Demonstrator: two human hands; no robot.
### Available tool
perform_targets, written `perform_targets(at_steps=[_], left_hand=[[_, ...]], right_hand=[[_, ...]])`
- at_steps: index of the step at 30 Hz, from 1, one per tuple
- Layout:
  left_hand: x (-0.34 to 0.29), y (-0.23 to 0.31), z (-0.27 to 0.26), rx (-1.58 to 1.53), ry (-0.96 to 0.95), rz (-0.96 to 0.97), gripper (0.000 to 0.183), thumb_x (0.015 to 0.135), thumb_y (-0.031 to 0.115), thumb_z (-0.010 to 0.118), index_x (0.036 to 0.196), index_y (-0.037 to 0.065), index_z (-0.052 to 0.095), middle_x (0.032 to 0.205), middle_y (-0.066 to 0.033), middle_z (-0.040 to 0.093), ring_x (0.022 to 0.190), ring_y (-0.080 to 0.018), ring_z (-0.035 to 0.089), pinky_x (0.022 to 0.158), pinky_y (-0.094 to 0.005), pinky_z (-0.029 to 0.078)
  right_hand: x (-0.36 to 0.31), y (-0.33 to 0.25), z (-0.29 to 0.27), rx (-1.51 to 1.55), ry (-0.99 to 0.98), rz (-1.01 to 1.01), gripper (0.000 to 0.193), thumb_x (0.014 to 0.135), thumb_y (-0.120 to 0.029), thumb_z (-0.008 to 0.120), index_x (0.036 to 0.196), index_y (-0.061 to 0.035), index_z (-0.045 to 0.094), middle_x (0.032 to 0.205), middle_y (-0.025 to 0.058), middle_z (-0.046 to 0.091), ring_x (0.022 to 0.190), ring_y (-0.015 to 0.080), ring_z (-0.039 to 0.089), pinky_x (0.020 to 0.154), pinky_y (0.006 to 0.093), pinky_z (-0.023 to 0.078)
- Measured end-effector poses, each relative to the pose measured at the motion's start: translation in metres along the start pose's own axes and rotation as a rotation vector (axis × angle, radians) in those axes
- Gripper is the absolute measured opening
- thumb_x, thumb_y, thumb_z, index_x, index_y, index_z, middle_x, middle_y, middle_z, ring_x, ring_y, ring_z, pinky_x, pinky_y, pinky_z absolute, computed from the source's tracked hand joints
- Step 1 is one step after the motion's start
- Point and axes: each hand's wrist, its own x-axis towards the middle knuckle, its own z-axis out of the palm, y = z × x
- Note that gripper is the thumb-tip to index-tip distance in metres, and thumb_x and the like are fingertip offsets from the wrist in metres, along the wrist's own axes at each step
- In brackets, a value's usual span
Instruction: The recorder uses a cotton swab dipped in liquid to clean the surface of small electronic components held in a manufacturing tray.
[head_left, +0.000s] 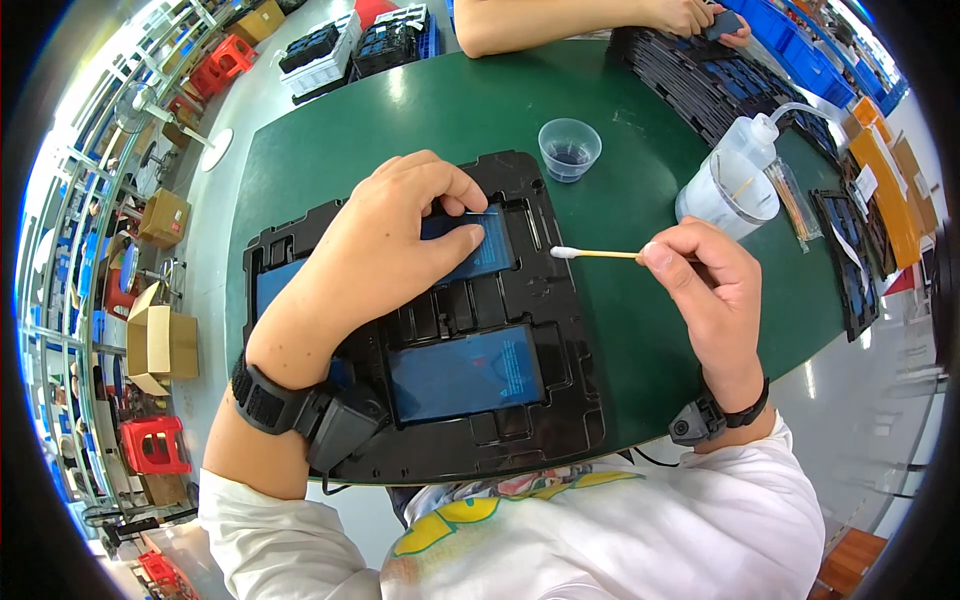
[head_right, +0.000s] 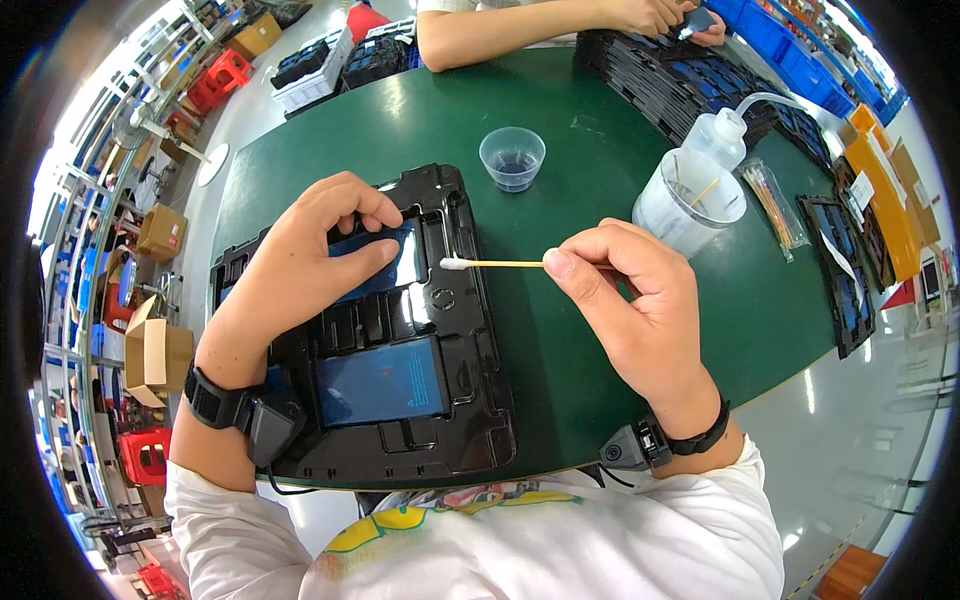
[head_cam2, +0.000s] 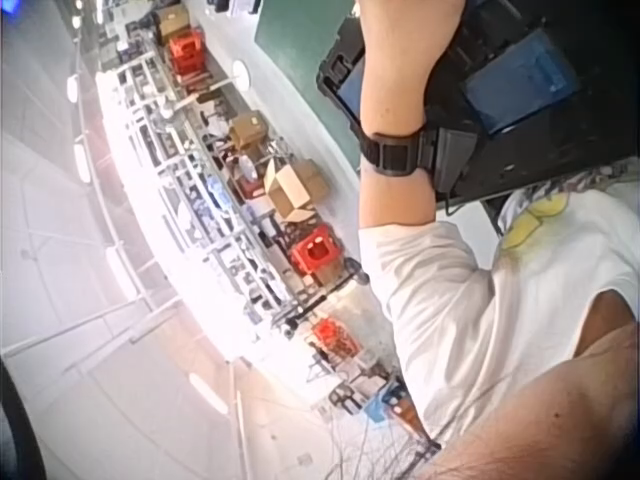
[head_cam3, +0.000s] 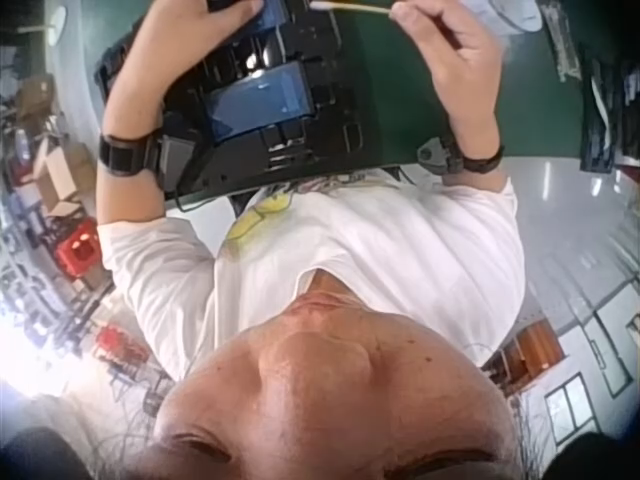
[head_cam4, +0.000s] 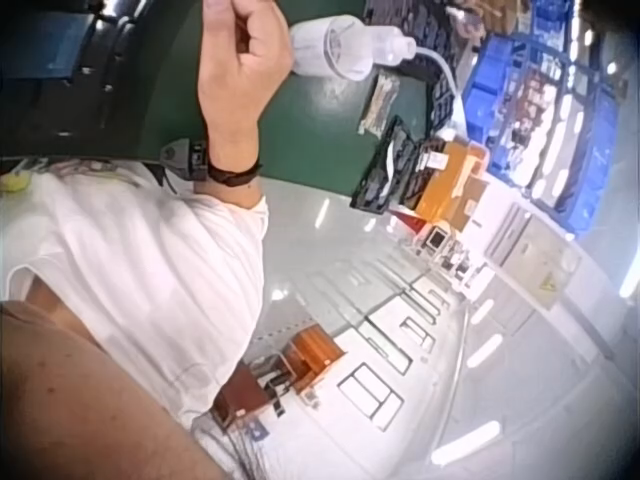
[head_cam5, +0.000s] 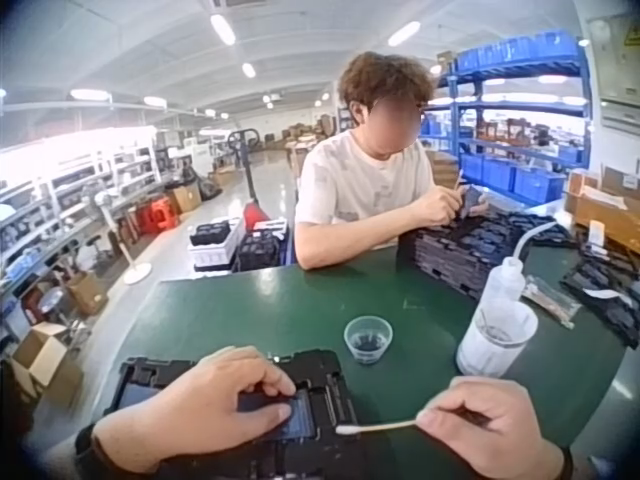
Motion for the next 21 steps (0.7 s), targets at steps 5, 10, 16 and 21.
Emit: perform_targets(at_steps=[5,10,16,21], left_hand=[[0.004,-0.003,0.004,0.052,0.007,0.013,0.012,0.082,0.009,0.067,0.089,0.003,0.060,0.083,-0.0045,0.054,0.080,-0.0180,0.051,0.074,-0.0288,0.042],[0.001,-0.006,0.003,0.033,0.013,0.028,0.008,0.084,0.007,0.064,0.089,0.003,0.059,0.087,-0.0049,0.053,0.085,-0.0190,0.050,0.077,-0.0294,0.042],[0.003,-0.011,0.002,0.074,0.037,0.182,0.007,0.086,0.006,0.059,0.090,0.003,0.055,0.092,-0.0068,0.054,0.090,-0.0237,0.050,0.081,-0.0317,0.042],[0.001,-0.013,0.000,0.069,0.001,0.243,0.006,0.087,0.005,0.057,0.092,0.003,0.053,0.090,-0.0080,0.055,0.087,-0.0241,0.051,0.080,-0.0323,0.042]], right_hand=[[0.000,-0.001,0.000,0.006,-0.004,0.008,0.012,0.089,-0.009,0.066,0.082,0.0009,0.064,0.069,-0.0009,0.050,0.060,0.0049,0.041,0.054,0.0220,0.030],[0.001,-0.001,0.002,0.016,-0.011,0.037,0.014,0.089,-0.010,0.066,0.082,0.0014,0.064,0.069,-0.0011,0.050,0.061,0.0044,0.041,0.054,0.0217,0.030],[0.003,0.002,0.005,0.042,-0.014,0.073,0.016,0.090,-0.012,0.066,0.083,0.0015,0.064,0.070,-0.0016,0.052,0.063,0.0041,0.044,0.055,0.0210,0.032],[0.004,0.004,0.005,0.034,-0.008,0.079,0.016,0.090,-0.013,0.066,0.083,0.0014,0.065,0.072,-0.0016,0.054,0.064,0.0038,0.045,0.056,0.0204,0.033]])
